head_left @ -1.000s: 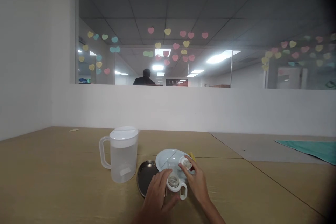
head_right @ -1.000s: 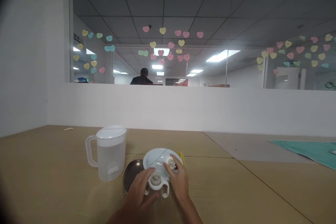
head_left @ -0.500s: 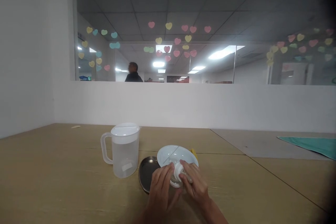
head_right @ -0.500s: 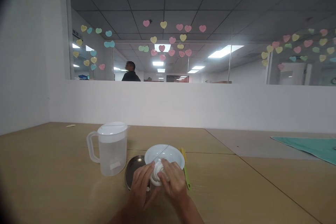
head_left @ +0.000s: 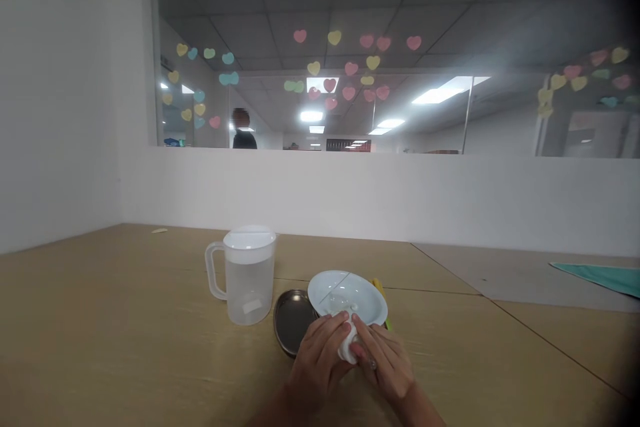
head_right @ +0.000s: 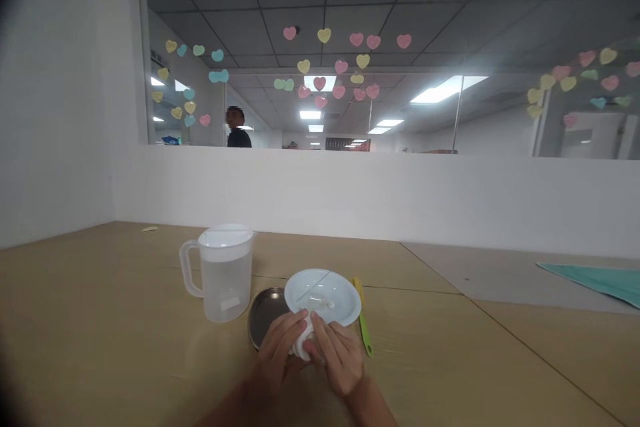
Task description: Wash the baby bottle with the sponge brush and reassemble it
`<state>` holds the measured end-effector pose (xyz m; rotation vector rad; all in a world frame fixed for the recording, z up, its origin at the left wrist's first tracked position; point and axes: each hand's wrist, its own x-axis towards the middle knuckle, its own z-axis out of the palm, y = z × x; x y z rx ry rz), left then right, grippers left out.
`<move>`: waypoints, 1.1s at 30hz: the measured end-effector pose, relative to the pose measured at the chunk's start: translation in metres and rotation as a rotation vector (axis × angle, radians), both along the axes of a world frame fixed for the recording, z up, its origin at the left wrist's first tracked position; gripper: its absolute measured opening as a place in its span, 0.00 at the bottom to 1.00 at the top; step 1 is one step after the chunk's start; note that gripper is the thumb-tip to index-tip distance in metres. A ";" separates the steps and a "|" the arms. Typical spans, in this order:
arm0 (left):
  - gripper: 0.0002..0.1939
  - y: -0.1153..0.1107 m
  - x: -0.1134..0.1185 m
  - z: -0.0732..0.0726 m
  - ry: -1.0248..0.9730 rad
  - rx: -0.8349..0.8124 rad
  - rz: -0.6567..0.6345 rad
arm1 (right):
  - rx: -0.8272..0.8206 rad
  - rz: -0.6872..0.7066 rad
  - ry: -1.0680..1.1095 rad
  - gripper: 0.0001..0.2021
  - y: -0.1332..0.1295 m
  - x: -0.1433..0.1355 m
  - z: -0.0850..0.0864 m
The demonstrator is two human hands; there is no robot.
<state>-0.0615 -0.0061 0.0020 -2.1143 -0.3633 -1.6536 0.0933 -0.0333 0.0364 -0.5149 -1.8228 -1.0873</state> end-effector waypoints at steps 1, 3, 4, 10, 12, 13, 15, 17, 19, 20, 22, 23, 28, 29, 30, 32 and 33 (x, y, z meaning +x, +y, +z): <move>0.19 -0.001 0.000 0.002 0.015 0.018 -0.003 | -0.002 0.006 0.016 0.25 0.000 0.002 -0.002; 0.19 -0.002 0.000 0.006 0.057 0.062 0.001 | -0.030 0.020 0.061 0.24 0.001 0.005 -0.007; 0.19 -0.002 -0.001 0.007 0.081 0.080 0.008 | -0.055 0.027 0.091 0.22 0.002 0.006 -0.010; 0.19 0.003 -0.009 0.012 0.214 0.164 0.050 | -0.259 0.052 0.435 0.15 0.005 -0.002 -0.028; 0.20 0.005 -0.009 0.013 0.226 0.181 0.037 | -0.359 0.081 0.594 0.16 0.005 -0.008 -0.027; 0.20 0.007 -0.009 0.015 0.220 0.173 0.024 | -0.416 0.113 0.667 0.18 0.005 -0.011 -0.025; 0.22 0.011 -0.007 0.017 0.185 0.103 -0.003 | -0.560 0.211 0.791 0.22 0.006 -0.015 -0.018; 0.22 0.018 -0.005 0.018 0.126 -0.048 -0.010 | -0.752 0.337 0.948 0.26 0.010 -0.017 -0.011; 0.22 0.028 -0.004 0.017 0.006 -0.296 0.023 | -0.899 0.446 1.135 0.29 0.016 -0.015 -0.006; 0.21 0.033 -0.003 0.016 -0.073 -0.436 0.044 | -0.916 0.465 1.222 0.29 0.019 -0.012 -0.004; 0.21 0.044 -0.004 0.013 -0.216 -0.667 0.071 | -0.836 0.396 1.318 0.30 0.026 -0.002 -0.003; 0.21 0.049 -0.005 0.011 -0.252 -0.738 0.073 | -0.781 0.311 1.315 0.29 0.030 0.004 -0.004; 0.21 0.066 -0.007 -0.003 -0.176 -0.859 0.086 | -0.802 -0.116 1.061 0.26 0.049 0.029 -0.015; 0.21 0.068 -0.006 -0.006 -0.153 -0.877 0.096 | -0.824 -0.169 1.017 0.24 0.052 0.032 -0.019; 0.21 0.068 -0.006 -0.010 -0.133 -0.894 0.107 | -0.836 -0.212 0.983 0.23 0.055 0.034 -0.023; 0.21 0.069 -0.005 -0.016 -0.107 -0.917 0.128 | -0.847 -0.276 0.933 0.21 0.060 0.036 -0.030; 0.21 0.070 -0.004 -0.019 -0.100 -0.924 0.139 | -0.850 -0.303 0.909 0.20 0.062 0.037 -0.033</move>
